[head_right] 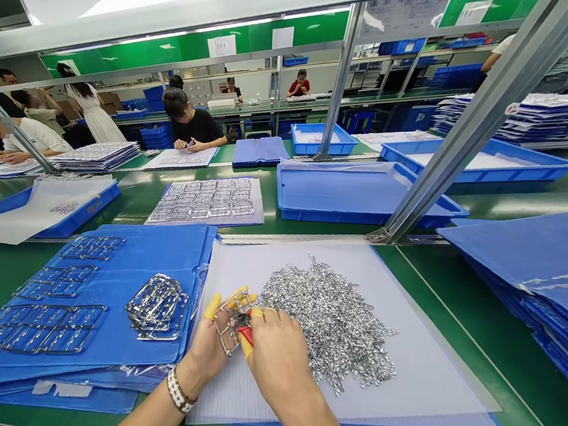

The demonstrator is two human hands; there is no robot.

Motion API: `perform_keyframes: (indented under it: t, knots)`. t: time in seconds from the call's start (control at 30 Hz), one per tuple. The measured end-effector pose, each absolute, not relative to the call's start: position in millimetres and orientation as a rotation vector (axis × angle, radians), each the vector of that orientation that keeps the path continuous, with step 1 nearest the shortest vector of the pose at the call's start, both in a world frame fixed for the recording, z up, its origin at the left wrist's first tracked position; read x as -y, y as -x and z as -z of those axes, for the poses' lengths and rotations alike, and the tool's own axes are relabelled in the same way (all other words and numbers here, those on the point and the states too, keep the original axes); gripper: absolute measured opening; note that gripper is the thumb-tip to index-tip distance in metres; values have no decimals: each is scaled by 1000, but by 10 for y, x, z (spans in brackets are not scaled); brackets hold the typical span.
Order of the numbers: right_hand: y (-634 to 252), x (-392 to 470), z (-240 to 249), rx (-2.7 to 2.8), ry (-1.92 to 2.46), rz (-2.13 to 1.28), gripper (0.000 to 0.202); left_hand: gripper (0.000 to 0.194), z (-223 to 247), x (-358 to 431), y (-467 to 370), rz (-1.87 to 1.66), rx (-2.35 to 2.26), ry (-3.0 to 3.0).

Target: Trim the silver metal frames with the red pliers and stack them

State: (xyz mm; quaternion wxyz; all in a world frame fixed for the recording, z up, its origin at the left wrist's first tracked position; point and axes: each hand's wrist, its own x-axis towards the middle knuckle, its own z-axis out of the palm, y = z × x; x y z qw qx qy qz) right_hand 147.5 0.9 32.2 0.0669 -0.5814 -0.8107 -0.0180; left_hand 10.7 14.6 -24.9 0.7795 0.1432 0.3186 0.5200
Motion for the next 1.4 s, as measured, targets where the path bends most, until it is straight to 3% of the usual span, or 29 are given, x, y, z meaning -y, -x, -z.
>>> perform_keyframes:
  t: [0.5, 0.93, 1.1, 1.4]
  knots:
    - [-1569, -92, -361, 2388, 1881, -4, 17, 47, 158, -88, -178, -1120, -708, -340]
    - [-1557, -119, -351, 2404, 1886, 3, 16, 49, 145, -98, -171, -1136, -749, -329]
    - [-1677, -58, -290, 2357, 1894, 5, 25, 54, 62, -158, -121, -1105, -618, -224]
    - [-1663, 13, -216, 2386, 1893, -20, 18, 54, 63, -158, -178, -1136, -627, -259]
